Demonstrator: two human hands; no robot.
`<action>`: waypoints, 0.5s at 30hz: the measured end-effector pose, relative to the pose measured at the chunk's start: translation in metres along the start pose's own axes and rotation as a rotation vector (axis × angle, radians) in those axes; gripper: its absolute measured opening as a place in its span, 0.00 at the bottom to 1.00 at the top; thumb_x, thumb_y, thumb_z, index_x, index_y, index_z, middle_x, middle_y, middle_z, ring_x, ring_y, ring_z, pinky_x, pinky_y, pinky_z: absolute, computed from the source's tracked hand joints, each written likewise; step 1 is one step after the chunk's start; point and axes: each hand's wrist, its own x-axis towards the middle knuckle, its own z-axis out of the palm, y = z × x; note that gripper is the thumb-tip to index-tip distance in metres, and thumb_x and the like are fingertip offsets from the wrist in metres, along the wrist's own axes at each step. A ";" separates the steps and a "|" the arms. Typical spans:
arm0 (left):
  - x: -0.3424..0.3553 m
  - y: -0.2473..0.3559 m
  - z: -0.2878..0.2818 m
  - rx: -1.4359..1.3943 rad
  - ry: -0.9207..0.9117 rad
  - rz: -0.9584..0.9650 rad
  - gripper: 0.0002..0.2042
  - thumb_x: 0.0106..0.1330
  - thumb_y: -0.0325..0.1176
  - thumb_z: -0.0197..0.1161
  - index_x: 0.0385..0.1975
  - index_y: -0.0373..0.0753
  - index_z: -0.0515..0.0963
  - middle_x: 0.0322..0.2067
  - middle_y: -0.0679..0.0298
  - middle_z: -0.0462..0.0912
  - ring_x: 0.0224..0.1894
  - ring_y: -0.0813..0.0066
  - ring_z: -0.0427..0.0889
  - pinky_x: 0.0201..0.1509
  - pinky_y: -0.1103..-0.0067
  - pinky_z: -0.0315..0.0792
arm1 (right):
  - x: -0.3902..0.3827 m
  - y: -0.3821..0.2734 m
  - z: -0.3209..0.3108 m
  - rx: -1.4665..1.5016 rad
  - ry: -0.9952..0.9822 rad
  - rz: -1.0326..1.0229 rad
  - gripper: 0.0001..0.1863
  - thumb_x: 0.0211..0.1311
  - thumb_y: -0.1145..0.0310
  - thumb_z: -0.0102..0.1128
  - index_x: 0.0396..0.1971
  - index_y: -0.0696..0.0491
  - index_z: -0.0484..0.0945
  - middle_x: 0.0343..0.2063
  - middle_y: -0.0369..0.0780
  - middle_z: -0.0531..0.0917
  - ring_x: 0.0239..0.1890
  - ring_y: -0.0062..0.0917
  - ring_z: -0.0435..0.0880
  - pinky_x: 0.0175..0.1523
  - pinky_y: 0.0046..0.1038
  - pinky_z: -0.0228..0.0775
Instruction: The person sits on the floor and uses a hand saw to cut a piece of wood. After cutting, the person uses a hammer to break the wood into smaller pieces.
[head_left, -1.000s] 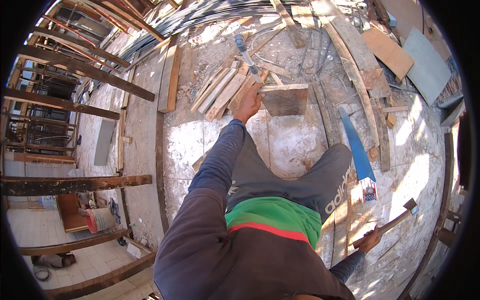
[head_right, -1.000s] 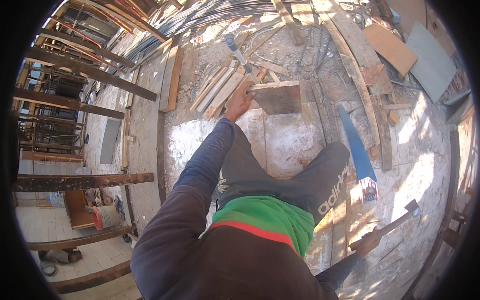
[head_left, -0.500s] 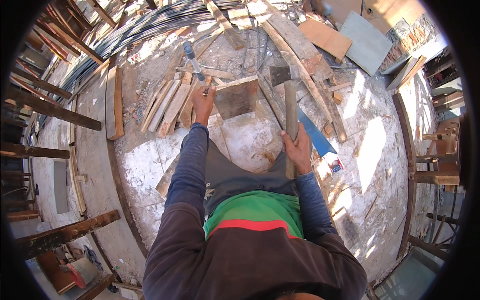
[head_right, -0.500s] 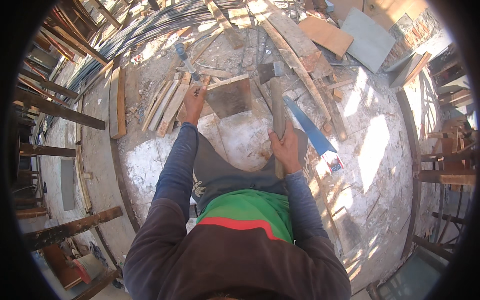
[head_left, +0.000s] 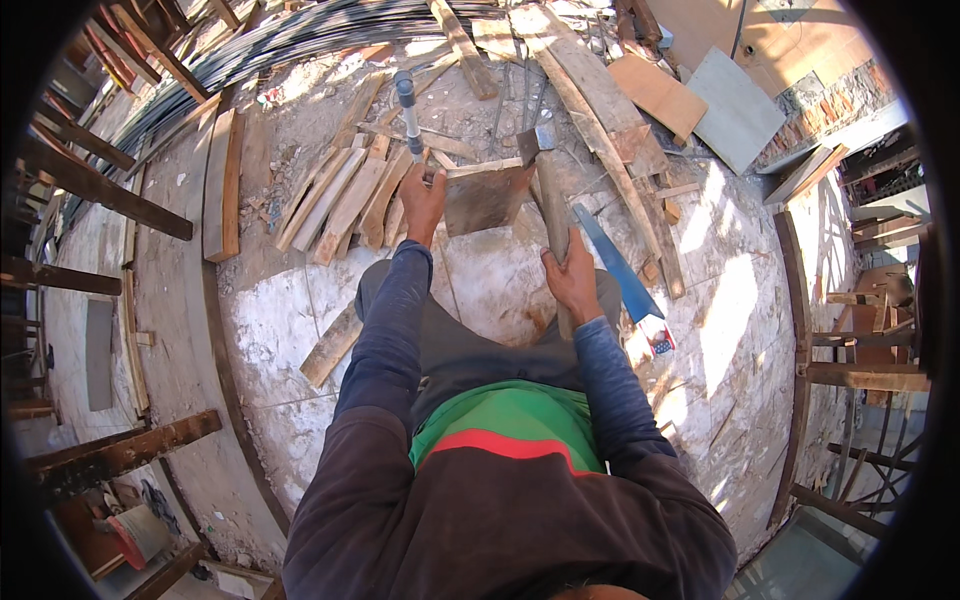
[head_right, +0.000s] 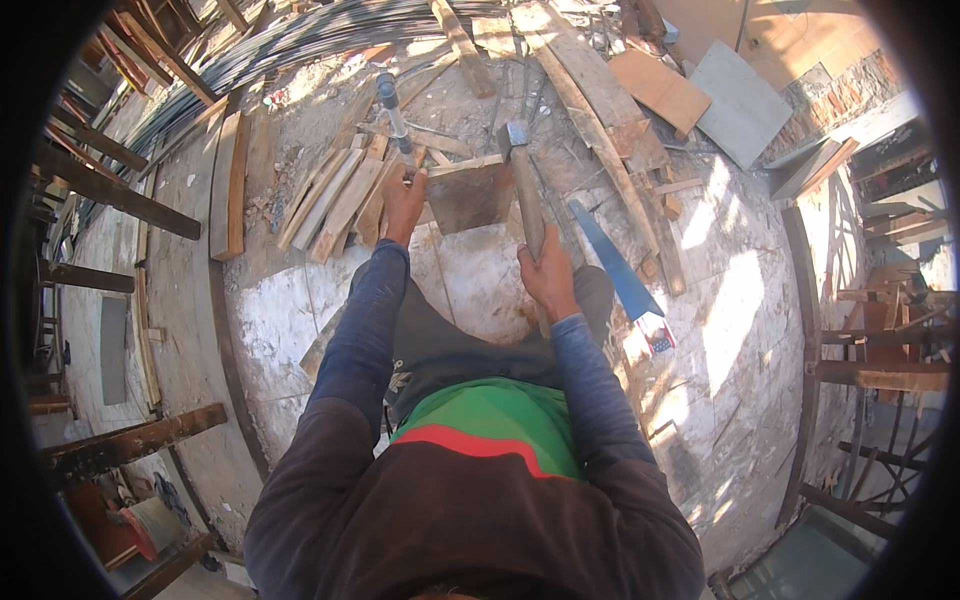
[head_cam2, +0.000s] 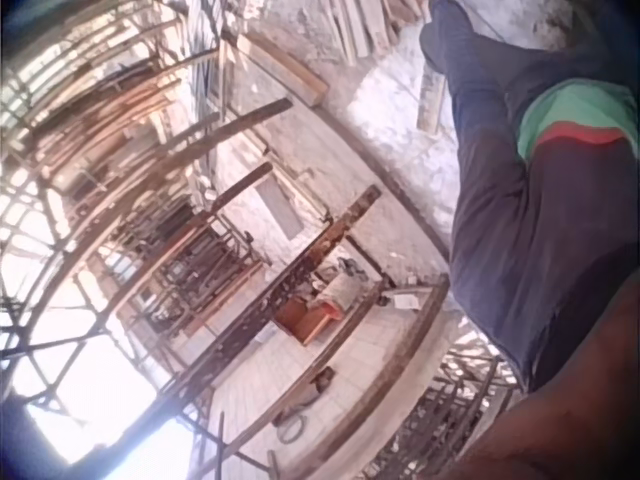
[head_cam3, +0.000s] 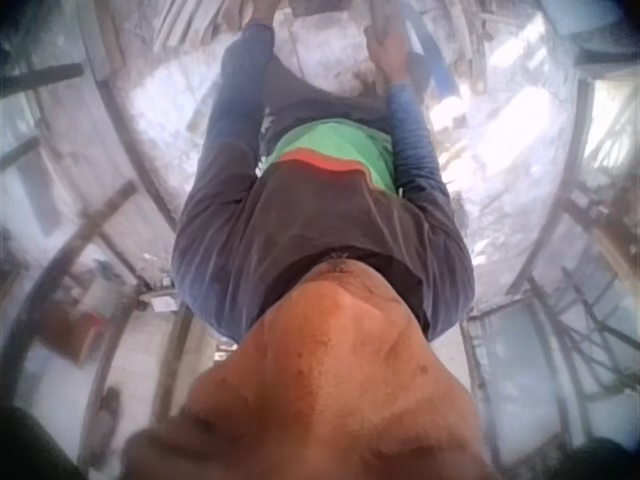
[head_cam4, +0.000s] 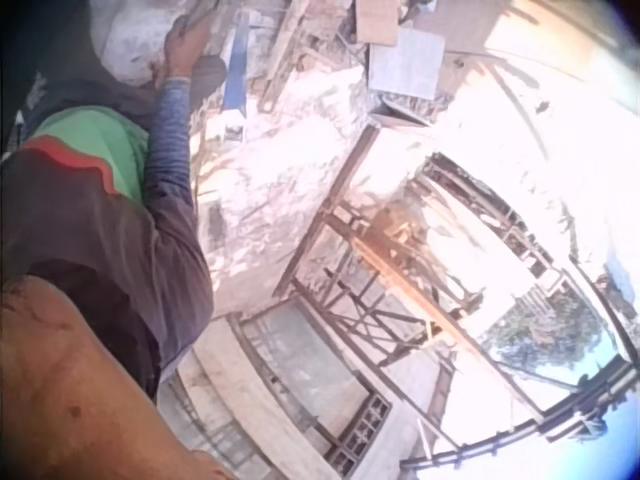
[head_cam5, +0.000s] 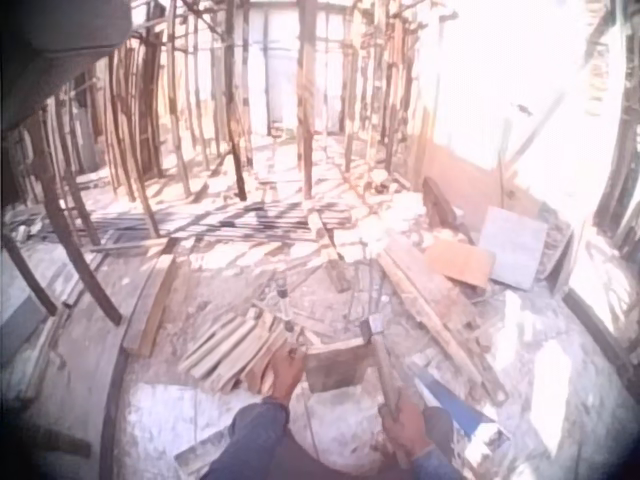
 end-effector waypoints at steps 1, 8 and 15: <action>0.002 0.000 -0.002 0.022 0.006 0.005 0.11 0.59 0.34 0.67 0.27 0.31 0.77 0.23 0.54 0.81 0.29 0.59 0.81 0.37 0.67 0.73 | 0.003 -0.008 -0.004 -0.016 0.037 -0.043 0.22 0.60 0.64 0.62 0.49 0.59 0.68 0.33 0.59 0.81 0.39 0.56 0.82 0.42 0.47 0.72; 0.003 0.002 -0.002 0.024 0.011 -0.053 0.12 0.60 0.34 0.66 0.27 0.31 0.76 0.25 0.52 0.82 0.31 0.55 0.82 0.40 0.64 0.73 | 0.036 -0.145 -0.090 0.410 0.419 -0.321 0.17 0.63 0.70 0.65 0.45 0.59 0.68 0.26 0.41 0.81 0.22 0.22 0.79 0.29 0.24 0.72; 0.006 -0.001 -0.005 0.070 0.029 -0.033 0.11 0.60 0.34 0.66 0.28 0.32 0.76 0.26 0.51 0.81 0.32 0.55 0.82 0.40 0.65 0.72 | 0.046 -0.148 -0.067 0.612 0.505 -0.352 0.04 0.64 0.77 0.57 0.34 0.58 0.70 0.20 0.39 0.77 0.20 0.22 0.76 0.28 0.25 0.71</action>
